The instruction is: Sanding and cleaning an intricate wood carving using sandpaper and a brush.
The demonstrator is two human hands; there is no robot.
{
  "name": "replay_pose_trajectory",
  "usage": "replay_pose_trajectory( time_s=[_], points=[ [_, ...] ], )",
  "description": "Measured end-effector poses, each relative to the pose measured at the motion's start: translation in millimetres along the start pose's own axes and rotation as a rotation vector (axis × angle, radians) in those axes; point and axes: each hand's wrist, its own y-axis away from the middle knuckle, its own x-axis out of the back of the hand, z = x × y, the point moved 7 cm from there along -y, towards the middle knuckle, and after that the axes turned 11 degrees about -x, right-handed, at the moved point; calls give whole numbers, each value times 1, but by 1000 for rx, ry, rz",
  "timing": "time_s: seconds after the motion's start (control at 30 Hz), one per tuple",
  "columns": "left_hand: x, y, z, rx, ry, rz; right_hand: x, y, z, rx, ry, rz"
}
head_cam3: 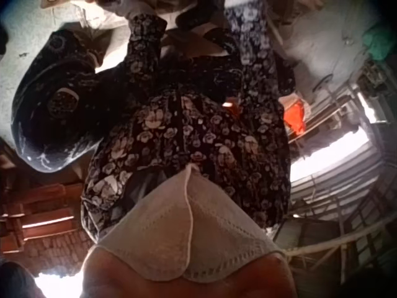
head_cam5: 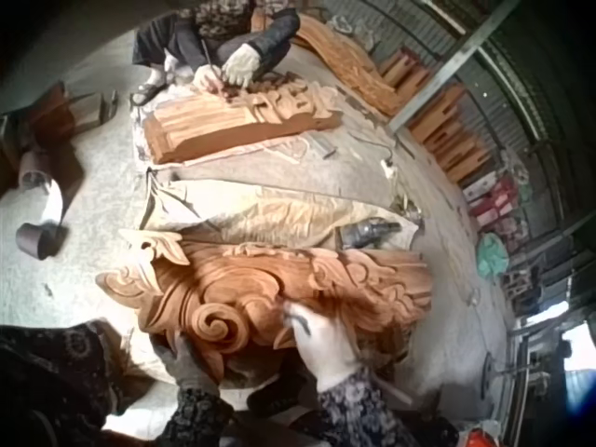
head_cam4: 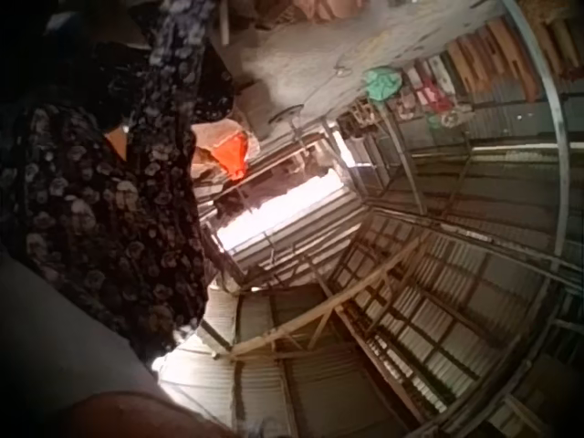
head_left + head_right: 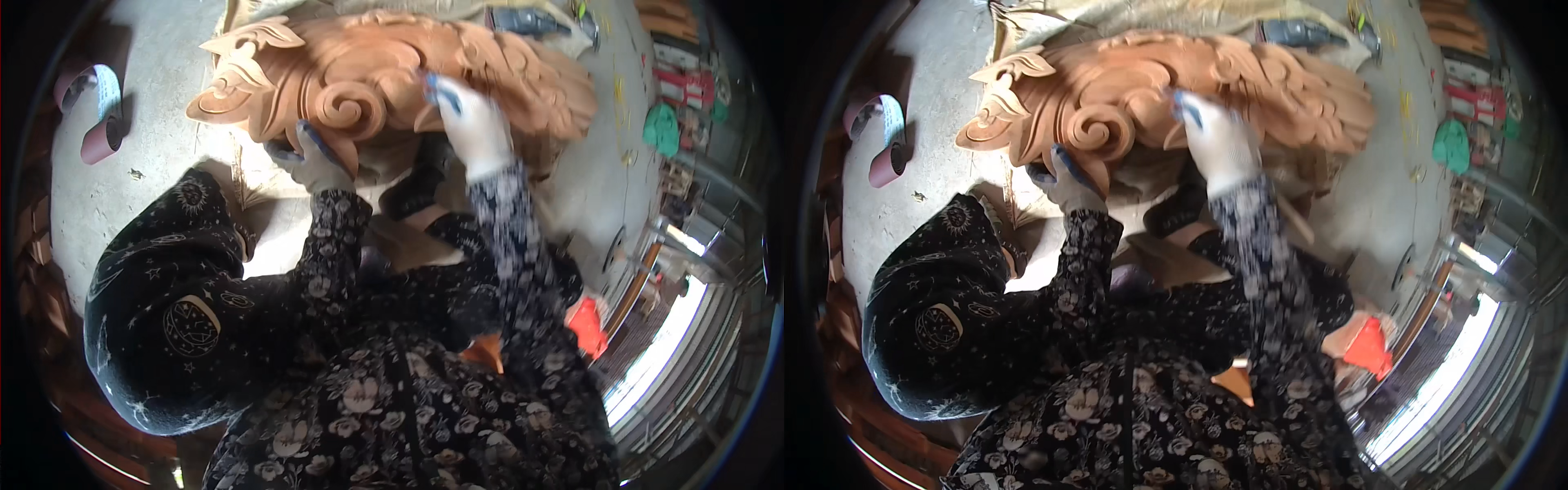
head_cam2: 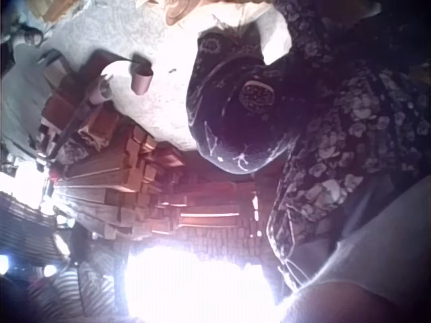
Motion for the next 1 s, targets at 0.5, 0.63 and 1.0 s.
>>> replay_pose_trajectory(
  time_s=[0.5, 0.63, 1.0],
  points=[
    [51, -5, -10, 135, 954, 403, 7, 60, -115, 463, -28, 5],
    [34, 0, -29, 200, 809, 297, -6, 97, -77, 304, 187, -169],
    [22, -15, -3, -31, 555, 260, -12, 57, -94, 414, 205, 45]
  ],
)
